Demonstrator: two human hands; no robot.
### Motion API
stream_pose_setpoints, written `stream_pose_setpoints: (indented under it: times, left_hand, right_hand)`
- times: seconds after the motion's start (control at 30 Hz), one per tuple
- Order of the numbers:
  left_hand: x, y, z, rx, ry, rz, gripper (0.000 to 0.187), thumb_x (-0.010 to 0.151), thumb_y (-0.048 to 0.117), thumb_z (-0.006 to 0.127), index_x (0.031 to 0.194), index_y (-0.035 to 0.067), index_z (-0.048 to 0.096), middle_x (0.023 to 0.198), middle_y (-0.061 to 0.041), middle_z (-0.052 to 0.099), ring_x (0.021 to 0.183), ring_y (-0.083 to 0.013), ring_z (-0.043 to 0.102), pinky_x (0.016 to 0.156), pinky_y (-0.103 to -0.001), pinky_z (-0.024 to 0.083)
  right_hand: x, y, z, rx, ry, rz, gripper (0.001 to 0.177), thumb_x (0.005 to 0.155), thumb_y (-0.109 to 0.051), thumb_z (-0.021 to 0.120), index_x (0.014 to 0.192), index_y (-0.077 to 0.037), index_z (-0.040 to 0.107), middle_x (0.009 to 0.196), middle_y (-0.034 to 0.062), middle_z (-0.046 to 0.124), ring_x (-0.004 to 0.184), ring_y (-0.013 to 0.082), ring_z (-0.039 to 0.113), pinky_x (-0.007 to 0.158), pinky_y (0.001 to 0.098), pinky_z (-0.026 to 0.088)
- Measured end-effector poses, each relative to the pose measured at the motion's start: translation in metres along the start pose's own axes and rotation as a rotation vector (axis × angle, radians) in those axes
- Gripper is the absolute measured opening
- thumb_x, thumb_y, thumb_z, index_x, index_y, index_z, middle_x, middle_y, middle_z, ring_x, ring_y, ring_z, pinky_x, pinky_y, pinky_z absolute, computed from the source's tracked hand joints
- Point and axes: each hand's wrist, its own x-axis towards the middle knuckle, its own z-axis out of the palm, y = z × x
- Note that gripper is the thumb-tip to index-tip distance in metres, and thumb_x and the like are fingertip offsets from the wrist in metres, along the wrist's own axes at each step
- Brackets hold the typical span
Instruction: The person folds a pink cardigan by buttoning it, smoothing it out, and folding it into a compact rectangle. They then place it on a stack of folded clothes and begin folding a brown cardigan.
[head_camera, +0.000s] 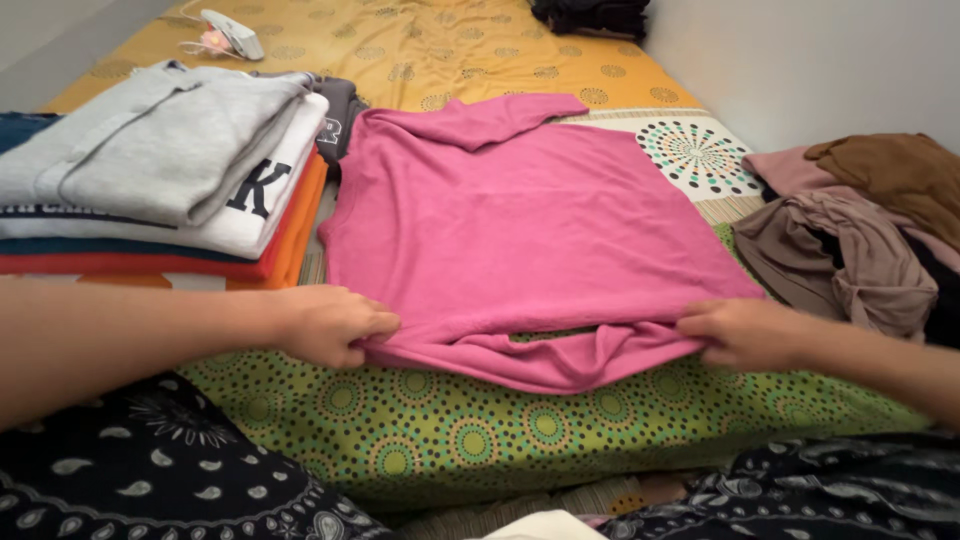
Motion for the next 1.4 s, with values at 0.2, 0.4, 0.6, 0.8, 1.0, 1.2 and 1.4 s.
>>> stream_pose_setpoints:
  times: [0.2,0.4,0.6,0.8,1.0,1.2,1.4]
  left_hand:
    - [0.006,0.001,0.0,0.072,-0.163,-0.084,0.046,0.076,0.021,0.07,0.12,0.015,0.058,0.095,-0.017,0.07,0.092,-0.0397,0.068,0.081,-0.054,0.052]
    - [0.011,0.009,-0.002,0.081,-0.164,0.148,0.031,0.073,0.018,0.065,0.103,0.012,0.07,0.098,-0.012,0.073,0.093,-0.0352,0.069,0.078,-0.049,0.055]
    - [0.017,0.022,-0.005,0.16,-0.315,0.026,0.026,0.08,0.022,0.061,0.102,0.012,0.071,0.104,-0.011,0.073,0.095,-0.0325,0.069,0.08,-0.048,0.054]
    - [0.044,0.044,0.003,0.188,0.09,0.283,0.044,0.085,0.032,0.065,0.121,0.007,0.061,0.122,-0.014,0.062,0.111,-0.0334,0.063,0.089,-0.048,0.053]
    - [0.047,0.053,0.024,0.028,0.142,0.409,0.071,0.083,0.051,0.074,0.133,0.004,0.055,0.131,-0.019,0.057,0.113,-0.0378,0.057,0.092,-0.053,0.048]
    - [-0.009,0.006,0.041,0.156,0.13,-0.038,0.044,0.073,0.021,0.074,0.113,0.009,0.06,0.11,-0.01,0.061,0.107,-0.0311,0.06,0.091,-0.044,0.051]
    - [-0.018,-0.016,0.052,0.212,0.274,-0.152,0.036,0.071,0.016,0.073,0.104,0.008,0.06,0.098,-0.01,0.064,0.099,-0.0339,0.063,0.084,-0.048,0.053]
  right_hand:
    - [-0.092,-0.003,-0.057,0.365,-0.162,0.468,0.05,0.084,-0.018,0.065,0.134,-0.014,0.064,0.113,0.0053,0.07,0.101,0.0199,0.069,0.089,0.0333,0.062]
    - [-0.119,-0.001,-0.069,0.466,-0.204,0.571,0.061,0.083,-0.024,0.07,0.141,-0.019,0.053,0.126,0.0063,0.06,0.114,0.021,0.061,0.098,0.0342,0.057]
    - [-0.086,0.002,-0.053,0.418,-0.256,0.543,0.075,0.082,-0.029,0.075,0.148,-0.023,0.041,0.138,0.0072,0.051,0.127,0.0222,0.053,0.106,0.035,0.052]
    - [-0.022,0.012,-0.036,-0.38,-0.41,0.463,0.103,0.079,-0.038,0.082,0.159,-0.031,0.017,0.162,0.0048,0.031,0.15,0.0228,0.037,0.119,0.035,0.044]
    - [-0.002,0.044,0.022,-0.391,-0.396,0.399,0.134,0.071,-0.039,0.089,0.163,-0.02,-0.007,0.17,0.0169,0.0,0.159,0.034,0.012,0.118,0.048,0.032]
    - [-0.015,0.102,0.068,-0.404,0.111,0.228,0.092,0.083,-0.012,0.055,0.163,-0.02,0.012,0.163,0.02,0.027,0.148,0.0346,0.036,0.114,0.0432,0.041]
    - [-0.015,0.12,0.072,-0.398,0.078,0.206,0.088,0.086,-0.006,0.049,0.165,-0.019,0.012,0.163,0.0261,0.027,0.146,0.0374,0.035,0.104,0.0405,0.048]
